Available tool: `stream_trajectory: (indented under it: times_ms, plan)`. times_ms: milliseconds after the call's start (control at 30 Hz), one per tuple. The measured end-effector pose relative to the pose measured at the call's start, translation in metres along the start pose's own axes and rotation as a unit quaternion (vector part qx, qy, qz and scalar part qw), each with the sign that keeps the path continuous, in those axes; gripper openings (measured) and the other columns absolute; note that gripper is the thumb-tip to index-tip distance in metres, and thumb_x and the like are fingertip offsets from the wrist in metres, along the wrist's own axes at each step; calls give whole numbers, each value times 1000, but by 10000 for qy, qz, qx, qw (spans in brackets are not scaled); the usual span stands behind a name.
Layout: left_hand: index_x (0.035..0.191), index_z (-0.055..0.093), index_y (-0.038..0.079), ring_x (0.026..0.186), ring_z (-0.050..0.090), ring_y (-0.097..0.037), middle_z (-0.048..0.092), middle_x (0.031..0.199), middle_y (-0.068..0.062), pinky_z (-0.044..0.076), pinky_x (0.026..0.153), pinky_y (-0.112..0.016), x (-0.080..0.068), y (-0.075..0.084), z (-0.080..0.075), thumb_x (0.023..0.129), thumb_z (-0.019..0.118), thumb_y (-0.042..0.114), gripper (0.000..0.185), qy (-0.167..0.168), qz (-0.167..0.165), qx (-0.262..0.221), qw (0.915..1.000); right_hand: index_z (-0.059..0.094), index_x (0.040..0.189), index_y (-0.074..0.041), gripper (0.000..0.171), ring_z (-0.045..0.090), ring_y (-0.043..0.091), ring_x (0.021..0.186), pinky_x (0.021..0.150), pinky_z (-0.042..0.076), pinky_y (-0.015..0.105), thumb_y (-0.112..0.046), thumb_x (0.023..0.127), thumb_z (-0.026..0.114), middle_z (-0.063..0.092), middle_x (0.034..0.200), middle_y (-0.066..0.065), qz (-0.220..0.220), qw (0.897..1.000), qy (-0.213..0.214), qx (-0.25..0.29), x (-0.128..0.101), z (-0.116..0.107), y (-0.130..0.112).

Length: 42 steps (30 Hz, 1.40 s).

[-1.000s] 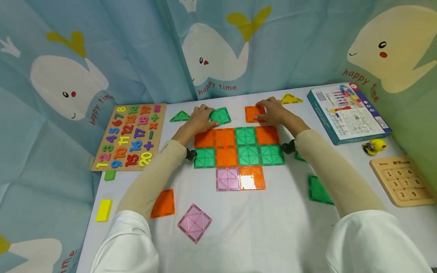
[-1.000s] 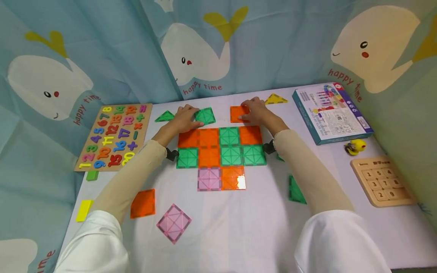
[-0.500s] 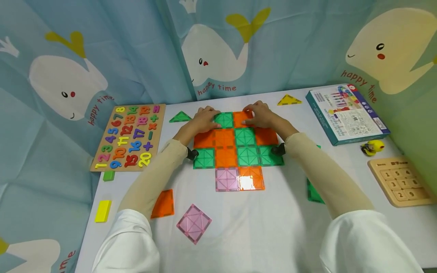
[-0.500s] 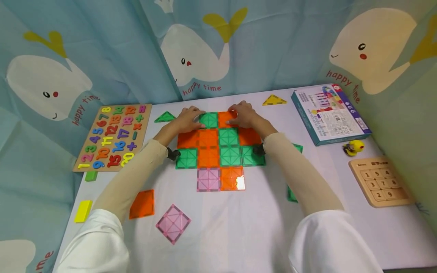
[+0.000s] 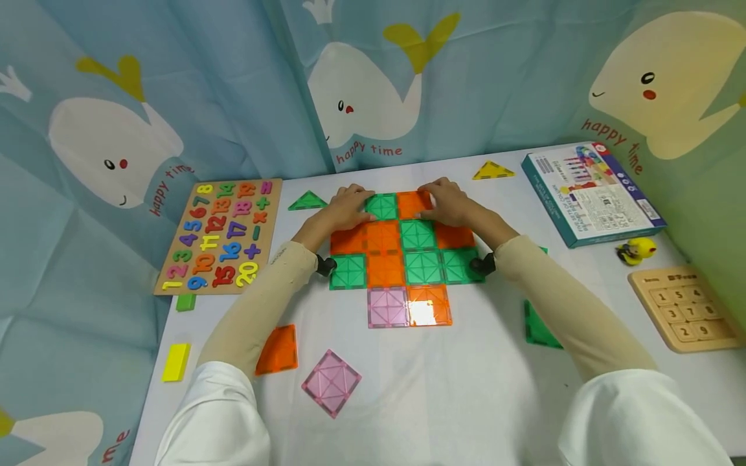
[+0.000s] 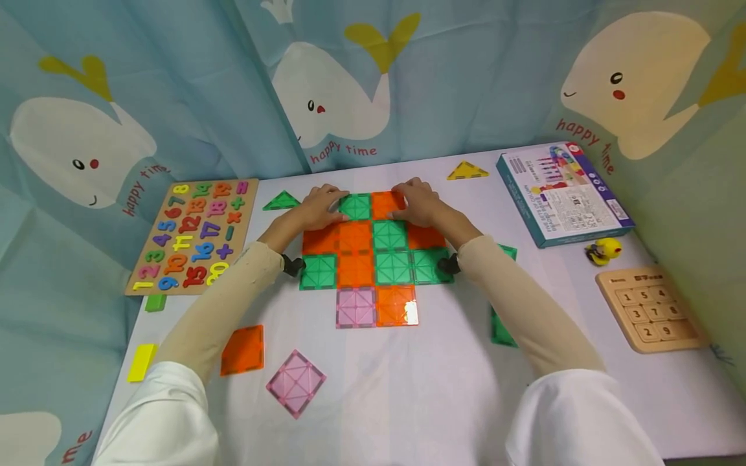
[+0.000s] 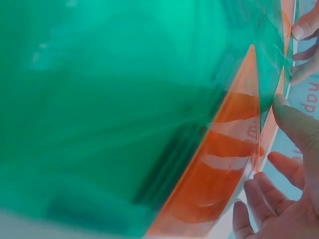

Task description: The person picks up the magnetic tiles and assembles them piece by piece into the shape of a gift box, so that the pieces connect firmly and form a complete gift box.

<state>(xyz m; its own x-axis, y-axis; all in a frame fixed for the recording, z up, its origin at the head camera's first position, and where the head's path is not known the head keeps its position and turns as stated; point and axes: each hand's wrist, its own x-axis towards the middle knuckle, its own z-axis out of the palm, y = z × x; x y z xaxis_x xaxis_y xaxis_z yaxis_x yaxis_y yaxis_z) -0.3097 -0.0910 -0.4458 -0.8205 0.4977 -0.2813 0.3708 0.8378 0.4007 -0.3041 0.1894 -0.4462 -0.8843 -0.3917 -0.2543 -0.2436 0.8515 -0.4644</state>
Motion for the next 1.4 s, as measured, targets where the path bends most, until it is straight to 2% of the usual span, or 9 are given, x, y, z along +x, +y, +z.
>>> stream_trajectory:
  times_ms: [133,300,433,700,833,933,1100,1167,1400]
  plan:
    - [167,32,14,150,28,-38,28,167,-16,26,125,-52,1,0,-2,107,63,39,72,-57,-73,-20,10000,43,155,0,69,35,51,141,116,31,69,-33,101,73,34,158,32,78,9999,99,-50,-15,-1,3]
    - [167,30,12,150,26,-37,25,167,-17,24,125,-52,0,2,-4,106,65,40,75,-148,-247,-151,9995,43,150,3,69,37,48,133,113,34,66,-36,101,73,37,149,32,531,9984,145,-130,-43,0,7]
    - [167,31,12,148,27,-37,25,166,-18,25,125,-52,0,2,-4,106,64,39,74,-161,-303,-188,9992,42,137,9,68,43,47,117,98,42,62,-42,101,69,42,131,33,954,9951,75,-246,-65,1,8]
    - [162,38,11,147,28,-38,27,164,-19,25,124,-52,1,4,-4,106,66,37,68,-107,-281,-192,9994,42,127,17,77,58,41,90,78,52,50,-56,106,54,55,112,33,1773,9786,-603,-849,-94,3,5]
    - [162,37,10,148,27,-38,26,164,-19,23,125,-52,1,6,-4,106,65,36,68,-127,-276,-188,9994,53,130,19,77,61,36,85,75,54,48,-55,110,43,66,111,32,1635,9759,-818,-1189,-103,8,0]
    - [161,36,10,148,27,-38,26,164,-20,23,125,-52,1,8,-4,106,65,36,67,-133,-277,-189,9993,58,125,17,72,61,33,80,70,53,46,-52,111,42,66,99,27,1518,9781,-734,-1218,-107,11,-3]
    - [159,36,9,148,27,-38,26,164,-21,23,125,-52,1,8,-4,106,65,36,66,-117,-251,-220,9994,59,114,11,63,55,29,72,63,41,37,-50,110,46,47,76,11,1585,9813,-683,-847,-109,11,-1]
    - [159,36,9,148,28,-38,27,163,-21,23,125,-52,1,7,-3,106,65,36,66,-88,-244,-239,9994,58,113,11,62,54,29,72,64,40,36,-50,111,46,44,76,10,1584,9818,-741,-736,-108,11,1]
    - [159,35,9,147,28,-38,27,163,-21,24,124,-53,2,4,0,106,65,36,66,-23,-201,-316,9993,52,127,19,65,57,35,83,76,47,44,-44,113,44,59,93,23,1479,9852,-655,-569,-111,14,3]
